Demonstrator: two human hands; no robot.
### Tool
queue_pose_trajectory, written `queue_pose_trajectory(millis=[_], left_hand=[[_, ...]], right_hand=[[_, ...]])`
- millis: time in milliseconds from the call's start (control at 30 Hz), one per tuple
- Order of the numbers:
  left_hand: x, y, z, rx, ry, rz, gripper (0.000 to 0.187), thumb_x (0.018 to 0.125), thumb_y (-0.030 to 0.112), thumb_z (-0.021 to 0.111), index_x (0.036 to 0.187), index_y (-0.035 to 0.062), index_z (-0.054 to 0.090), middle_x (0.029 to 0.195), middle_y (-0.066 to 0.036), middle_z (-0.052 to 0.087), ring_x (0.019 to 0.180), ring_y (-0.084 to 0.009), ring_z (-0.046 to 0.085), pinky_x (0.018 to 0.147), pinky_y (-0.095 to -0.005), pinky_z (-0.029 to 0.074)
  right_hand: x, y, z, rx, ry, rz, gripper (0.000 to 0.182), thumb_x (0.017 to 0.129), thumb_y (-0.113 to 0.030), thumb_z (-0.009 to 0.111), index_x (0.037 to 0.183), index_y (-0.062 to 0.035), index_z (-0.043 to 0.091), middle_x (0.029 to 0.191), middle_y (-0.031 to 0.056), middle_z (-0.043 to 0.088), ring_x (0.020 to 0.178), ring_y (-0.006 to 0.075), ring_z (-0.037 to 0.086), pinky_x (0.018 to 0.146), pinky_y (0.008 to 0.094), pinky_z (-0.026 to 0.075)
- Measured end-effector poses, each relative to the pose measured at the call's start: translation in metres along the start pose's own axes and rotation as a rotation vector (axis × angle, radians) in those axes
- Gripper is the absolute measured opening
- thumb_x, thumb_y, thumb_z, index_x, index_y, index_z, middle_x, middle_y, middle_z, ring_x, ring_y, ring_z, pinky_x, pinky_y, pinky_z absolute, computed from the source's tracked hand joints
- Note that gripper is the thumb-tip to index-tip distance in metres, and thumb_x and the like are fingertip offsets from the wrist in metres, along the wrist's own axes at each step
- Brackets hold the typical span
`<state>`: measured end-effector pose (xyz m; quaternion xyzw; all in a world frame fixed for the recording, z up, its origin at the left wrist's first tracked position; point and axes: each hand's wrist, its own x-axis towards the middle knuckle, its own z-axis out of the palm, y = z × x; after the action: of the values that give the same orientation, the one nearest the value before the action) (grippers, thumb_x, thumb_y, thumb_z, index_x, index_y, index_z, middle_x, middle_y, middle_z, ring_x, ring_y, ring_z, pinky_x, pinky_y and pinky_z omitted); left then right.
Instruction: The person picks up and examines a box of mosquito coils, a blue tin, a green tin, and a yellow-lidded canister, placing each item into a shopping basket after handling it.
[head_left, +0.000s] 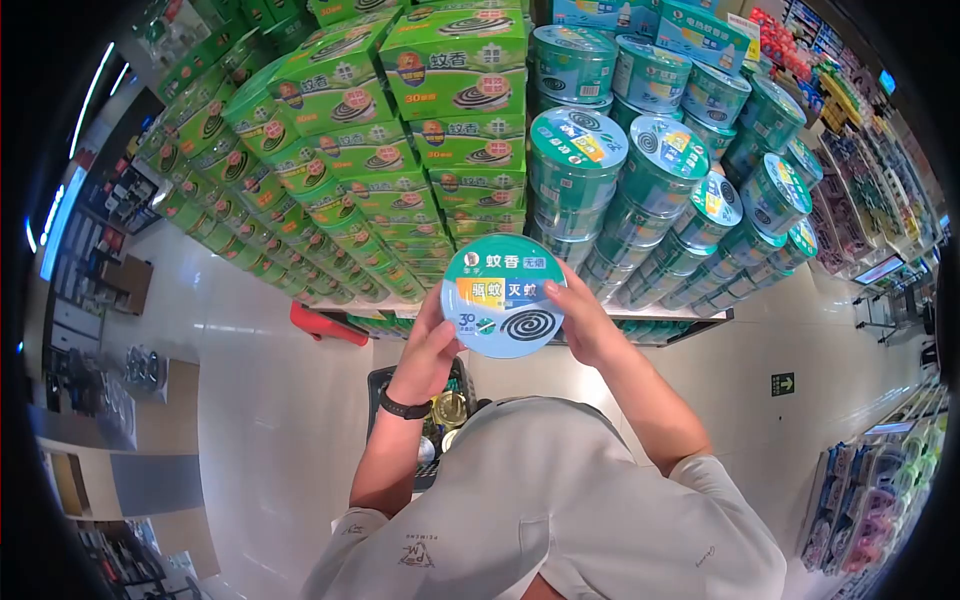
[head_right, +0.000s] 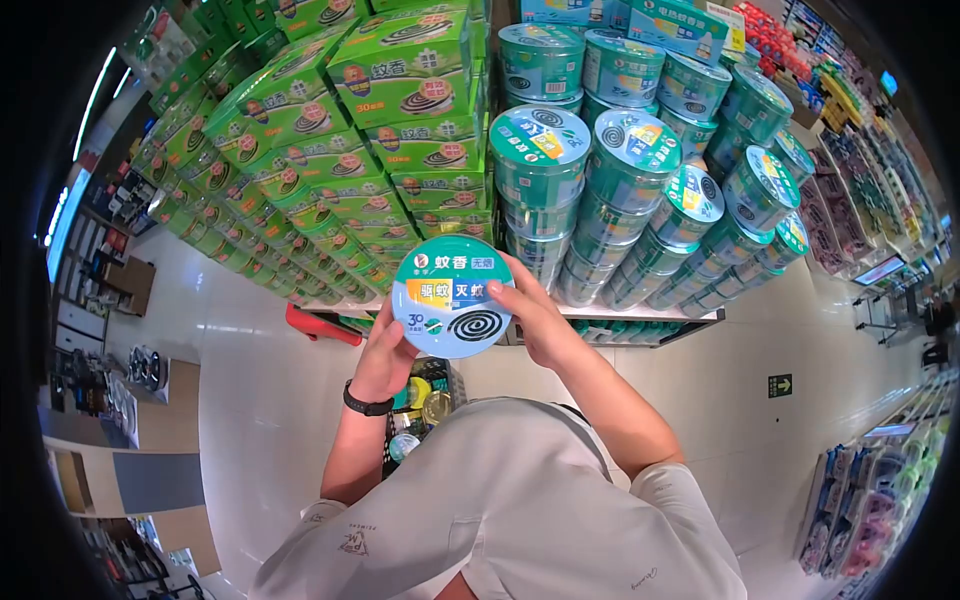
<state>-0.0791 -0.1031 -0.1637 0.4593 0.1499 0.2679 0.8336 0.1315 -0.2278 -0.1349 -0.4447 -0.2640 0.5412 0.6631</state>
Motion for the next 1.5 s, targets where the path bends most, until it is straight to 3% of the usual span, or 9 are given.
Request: queue_pose_trajectory(millis=[200,533,700,800,967,1133,1367,1433,1500], left_hand=[[0.002,0.005,0.01,0.018,0.024,-0.02,0.087,0.09,0.042,0.072,0.155,0.0073,0.026,0.142,-0.006,0.05,0.123,-0.0178,0.054,0.097,-0.0357,0.048],[0.003,-0.003,0.015,0.052,0.06,-0.015,0.078,0.095,0.046,0.065,0.153,0.0078,0.03,0.136,-0.006,0.054,0.117,-0.0175,0.058,0.091,-0.0356,0.052],[0.006,-0.007,0.023,0.056,0.079,-0.038,0.071,0.098,0.045,0.062,0.151,0.0091,0.032,0.129,-0.004,0.057,0.11,-0.0154,0.059,0.084,-0.0315,0.052],[0.008,-0.02,0.021,0.008,0.123,-0.092,0.064,0.099,0.044,0.059,0.149,0.011,0.036,0.123,0.0,0.059,0.099,-0.0109,0.058,0.072,-0.0268,0.048],[0.012,-0.034,0.037,0.037,0.072,-0.173,0.065,0.098,0.05,0.057,0.147,0.0126,0.037,0.133,-0.004,0.056,0.114,-0.0164,0.058,0.081,-0.0326,0.053],[0.016,-0.042,0.055,0.063,0.004,-0.23,0.071,0.096,0.052,0.058,0.15,0.0119,0.034,0.144,-0.009,0.05,0.126,-0.0235,0.056,0.093,-0.0421,0.056],[0.027,-0.062,0.071,0.034,-0.094,-0.306,0.076,0.091,0.045,0.064,0.151,0.012,0.031,0.148,-0.012,0.046,0.13,-0.029,0.053,0.101,-0.0488,0.052],[0.035,-0.064,0.077,0.029,-0.12,-0.329,0.076,0.09,0.044,0.064,0.151,0.0113,0.032,0.147,-0.012,0.047,0.129,-0.0291,0.054,0.101,-0.0488,0.052],[0.046,-0.065,0.086,0.021,-0.145,-0.347,0.076,0.089,0.042,0.064,0.15,0.0106,0.033,0.146,-0.012,0.048,0.129,-0.0292,0.055,0.101,-0.0488,0.052]], right_hand=[[0.0,0.003,-0.012,-0.082,-0.061,0.018,0.077,0.096,-0.059,0.053,0.155,-0.0162,0.03,0.15,0.0082,0.042,0.138,0.0234,0.037,0.111,0.0469,0.03],[0.009,0.007,-0.033,-0.082,-0.122,0.161,0.078,0.097,-0.063,0.046,0.158,-0.0198,0.024,0.154,0.0051,0.037,0.14,0.0233,0.034,0.109,0.0491,0.03],[0.003,-0.005,-0.034,-0.081,-0.151,0.188,0.074,0.097,-0.06,0.049,0.156,-0.0199,0.027,0.148,0.0048,0.043,0.133,0.0215,0.039,0.103,0.046,0.034],[0.006,0.002,-0.046,-0.08,-0.099,0.226,0.073,0.093,-0.057,0.054,0.152,-0.0191,0.034,0.141,0.0025,0.048,0.119,0.017,0.045,0.092,0.036,0.036],[-0.001,0.004,-0.061,-0.108,-0.008,0.265,0.066,0.093,-0.051,0.055,0.148,-0.0199,0.039,0.135,0.0003,0.053,0.114,0.0138,0.047,0.091,0.0337,0.035],[-0.022,-0.024,-0.063,-0.055,0.02,0.126,0.074,0.094,-0.046,0.059,0.149,-0.001,0.037,0.139,0.0087,0.053,0.124,0.0201,0.047,0.1,0.0333,0.038],[-0.044,-0.02,-0.095,-0.145,0.155,-0.009,0.082,0.094,-0.055,0.059,0.151,-0.001,0.035,0.143,0.0142,0.049,0.128,0.0226,0.046,0.102,0.0355,0.037],[-0.056,-0.018,-0.106,-0.119,0.148,-0.017,0.085,0.093,-0.056,0.06,0.153,-0.0028,0.032,0.151,0.0178,0.039,0.137,0.0274,0.039,0.11,0.0387,0.033],[-0.069,-0.017,-0.113,-0.594,0.154,-0.337,0.089,0.091,-0.052,0.065,0.155,-0.003,0.028,0.158,0.0199,0.026,0.147,0.0322,0.026,0.118,0.0431,0.025]])
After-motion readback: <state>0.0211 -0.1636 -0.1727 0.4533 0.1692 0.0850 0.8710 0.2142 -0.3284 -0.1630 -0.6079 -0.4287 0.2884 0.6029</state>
